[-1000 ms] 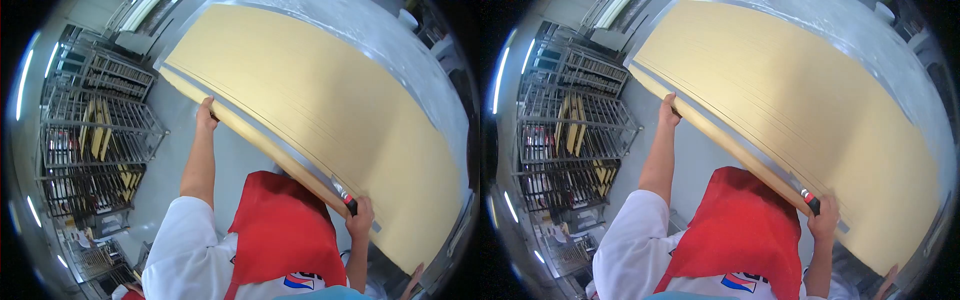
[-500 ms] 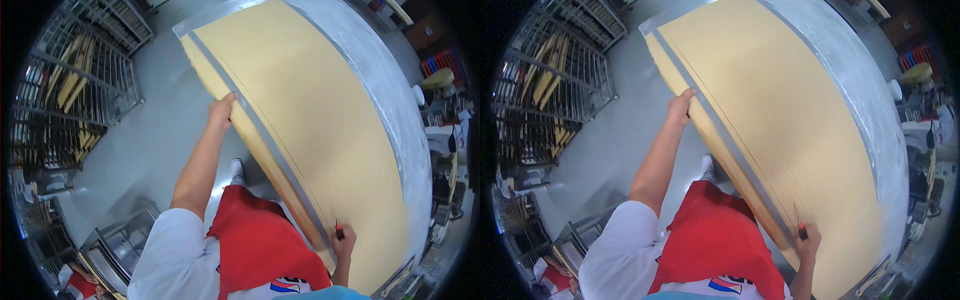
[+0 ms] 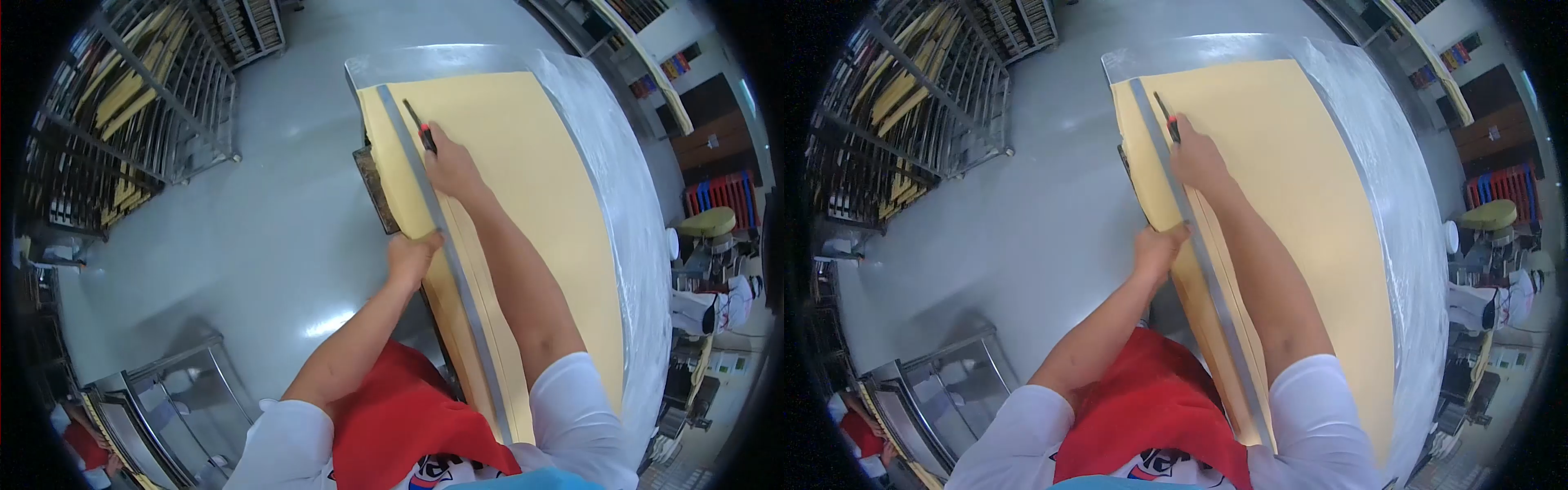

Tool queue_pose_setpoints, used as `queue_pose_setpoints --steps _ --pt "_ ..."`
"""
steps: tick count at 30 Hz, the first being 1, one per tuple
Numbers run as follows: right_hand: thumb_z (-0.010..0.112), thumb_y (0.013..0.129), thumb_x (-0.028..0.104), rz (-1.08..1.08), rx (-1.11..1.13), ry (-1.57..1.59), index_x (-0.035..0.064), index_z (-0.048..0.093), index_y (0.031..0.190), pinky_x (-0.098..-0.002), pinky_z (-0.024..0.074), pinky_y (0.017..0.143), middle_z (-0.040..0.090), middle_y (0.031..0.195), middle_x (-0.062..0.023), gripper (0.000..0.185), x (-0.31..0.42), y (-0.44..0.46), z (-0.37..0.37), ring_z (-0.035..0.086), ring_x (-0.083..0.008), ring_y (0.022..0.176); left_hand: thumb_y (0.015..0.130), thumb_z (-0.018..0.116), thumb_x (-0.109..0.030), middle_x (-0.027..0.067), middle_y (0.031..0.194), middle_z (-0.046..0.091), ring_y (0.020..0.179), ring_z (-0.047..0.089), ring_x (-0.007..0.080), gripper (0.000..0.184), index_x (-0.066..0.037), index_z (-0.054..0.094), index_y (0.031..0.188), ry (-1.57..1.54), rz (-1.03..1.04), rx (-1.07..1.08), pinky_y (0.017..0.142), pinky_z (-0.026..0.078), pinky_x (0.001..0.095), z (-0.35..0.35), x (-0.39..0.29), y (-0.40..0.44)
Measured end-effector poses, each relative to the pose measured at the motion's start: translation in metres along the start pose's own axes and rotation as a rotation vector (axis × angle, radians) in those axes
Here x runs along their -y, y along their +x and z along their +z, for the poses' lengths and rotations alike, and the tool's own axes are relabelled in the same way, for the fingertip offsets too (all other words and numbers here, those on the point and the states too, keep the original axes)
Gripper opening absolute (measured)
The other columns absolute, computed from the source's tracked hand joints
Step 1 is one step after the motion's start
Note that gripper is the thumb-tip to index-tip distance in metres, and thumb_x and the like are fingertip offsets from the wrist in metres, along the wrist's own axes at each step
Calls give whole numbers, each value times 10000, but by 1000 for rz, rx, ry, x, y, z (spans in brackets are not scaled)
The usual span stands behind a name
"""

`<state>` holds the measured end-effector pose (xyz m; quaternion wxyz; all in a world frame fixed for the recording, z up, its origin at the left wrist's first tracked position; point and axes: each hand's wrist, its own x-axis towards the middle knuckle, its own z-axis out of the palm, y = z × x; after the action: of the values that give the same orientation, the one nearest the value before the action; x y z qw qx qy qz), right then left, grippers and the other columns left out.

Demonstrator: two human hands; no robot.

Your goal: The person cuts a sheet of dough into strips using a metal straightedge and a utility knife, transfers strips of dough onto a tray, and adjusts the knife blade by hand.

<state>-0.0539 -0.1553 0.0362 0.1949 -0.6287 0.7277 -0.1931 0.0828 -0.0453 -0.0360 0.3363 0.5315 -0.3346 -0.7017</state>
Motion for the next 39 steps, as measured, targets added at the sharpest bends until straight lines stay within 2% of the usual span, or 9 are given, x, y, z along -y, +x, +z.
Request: queue_pose_setpoints --steps 13,16,19,22,24,25,27,29,39 --pt "514 962 127 -92 -1 -162 20 373 1551 -510 548 880 717 938 -284 616 18 91 15 717 -428 887 769 861 -245 159 1023 776 903 753 242 464 50 721 1098 44 -43 -20 816 577 356 -8 2 13" --pt "507 967 119 -138 40 -163 42 374 1559 -483 591 750 721 909 -263 611 25 99 7 730 -375 728 761 863 -245 150 1034 776 917 754 247 464 30 724 1108 -15 -23 -7 827 578 361 -7 7 14" --pt "485 976 100 42 238 -136 57 441 1521 -441 593 597 716 867 -236 549 51 106 -19 709 -312 586 754 863 -247 142 1043 777 935 754 249 467 12 726 1117 -27 -6 -19 836 578 366 -4 16 19" --pt "458 983 81 110 320 -83 53 516 1457 -415 564 505 699 834 -201 478 62 113 -30 692 -274 535 782 849 -169 133 1043 755 925 736 236 437 34 697 1137 -20 -23 -12 815 583 363 -5 11 16" --pt "472 845 4 93 359 -131 -10 606 1125 -401 574 561 692 782 -170 311 64 112 -35 713 -246 582 813 836 -89 126 1039 733 906 717 223 411 64 666 1154 -13 -42 12 790 587 359 -5 8 18" --pt "472 848 5 84 356 -139 -14 606 1111 -400 573 560 681 766 -158 297 64 110 -35 709 -252 579 812 837 -88 130 1045 733 903 717 222 418 67 664 1159 -11 -30 9 780 586 358 -5 11 20" --pt "475 849 8 101 360 -150 -17 605 1106 -402 572 560 683 768 -161 289 65 101 -36 709 -254 581 811 839 -86 134 1051 732 900 717 221 425 70 661 1164 -15 -25 11 771 585 357 -3 19 23" --pt "479 850 11 119 361 -161 -21 604 1100 -403 570 559 685 771 -164 281 68 88 -42 710 -256 583 745 853 -239 179 1051 770 964 753 278 470 17 726 1118 -37 -15 1 854 573 381 -4 26 27" --pt "455 983 84 210 463 -140 77 593 1327 -408 530 466 646 717 -162 371 57 -58 -72 646 -245 502 722 870 -258 209 1031 772 944 761 308 475 65 745 1048 62 -35 -83 835 581 400 -4 10 22"
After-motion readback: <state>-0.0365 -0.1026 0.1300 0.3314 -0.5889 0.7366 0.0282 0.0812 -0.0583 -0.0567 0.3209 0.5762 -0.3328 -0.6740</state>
